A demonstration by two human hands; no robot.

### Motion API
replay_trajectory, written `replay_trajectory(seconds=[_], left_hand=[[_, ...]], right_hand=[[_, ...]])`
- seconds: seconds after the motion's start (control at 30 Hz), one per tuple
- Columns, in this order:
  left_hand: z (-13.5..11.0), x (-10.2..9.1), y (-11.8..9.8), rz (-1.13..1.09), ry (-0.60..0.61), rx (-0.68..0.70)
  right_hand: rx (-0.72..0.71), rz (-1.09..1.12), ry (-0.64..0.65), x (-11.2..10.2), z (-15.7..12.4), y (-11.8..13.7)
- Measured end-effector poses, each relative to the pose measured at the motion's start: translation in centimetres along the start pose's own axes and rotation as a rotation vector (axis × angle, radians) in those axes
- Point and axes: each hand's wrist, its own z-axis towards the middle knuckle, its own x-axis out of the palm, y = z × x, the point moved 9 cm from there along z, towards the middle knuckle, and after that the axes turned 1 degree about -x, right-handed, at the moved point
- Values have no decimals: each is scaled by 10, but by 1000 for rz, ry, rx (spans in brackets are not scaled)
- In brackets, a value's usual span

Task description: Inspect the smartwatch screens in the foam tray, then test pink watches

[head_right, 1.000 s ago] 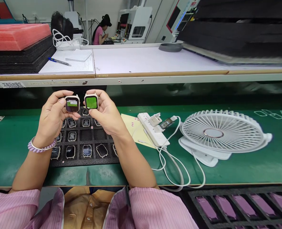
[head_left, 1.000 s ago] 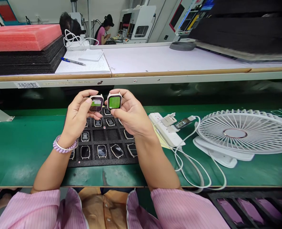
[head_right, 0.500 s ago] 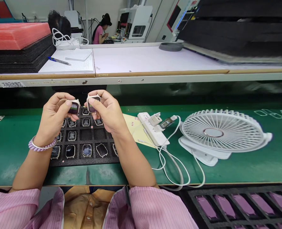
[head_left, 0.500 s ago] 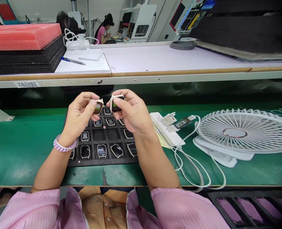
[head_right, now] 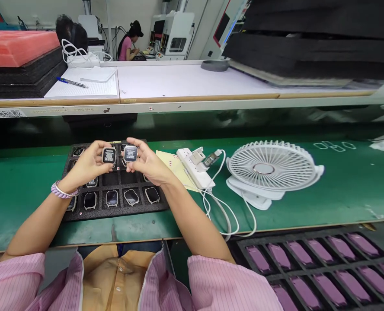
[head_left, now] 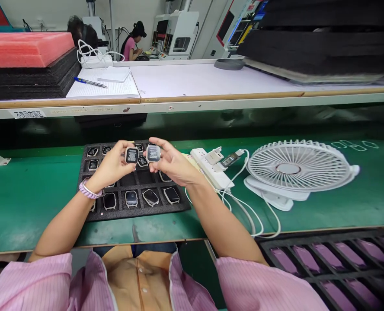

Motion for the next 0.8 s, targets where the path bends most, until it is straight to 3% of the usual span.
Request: replay_trajectory(seconds=[0.07,0.17,0.27,0.33,0.43,0.5,0.57,0.63,0.7,0.8], left_hand=[[-7,11,21,292,88,-42],[-16,22,48,664,165,-83],[-20,25,62,770,198,-134],[-24,24,60,787,224,-144],[-38,8,44,857,207,-105],[-55,-12,31,942,145,-82],[-79,-34,29,1071,97,-135],[-105,-50,38,1240,133,-265],[-129,-57,51,1340,194,-362],[-147,-58,60,1343,155,-374]], right_hand=[[47,-143,69,-5,-6,-26],[6,-570,108,-13,-8,-51],[-88,-936,142,-13,-6,-58],[-88,-1008,191,-14,-5,-60],[-64,-1008,208,-29,-8,-50],[-29,-1080,104,-51,-13,-39],[70,-1254,-15,-74,-20,-32],[198,-1428,-61,-86,-27,-33],[271,-1519,-24,-81,-30,-36],[303,-1590,37,-62,-30,-41]])
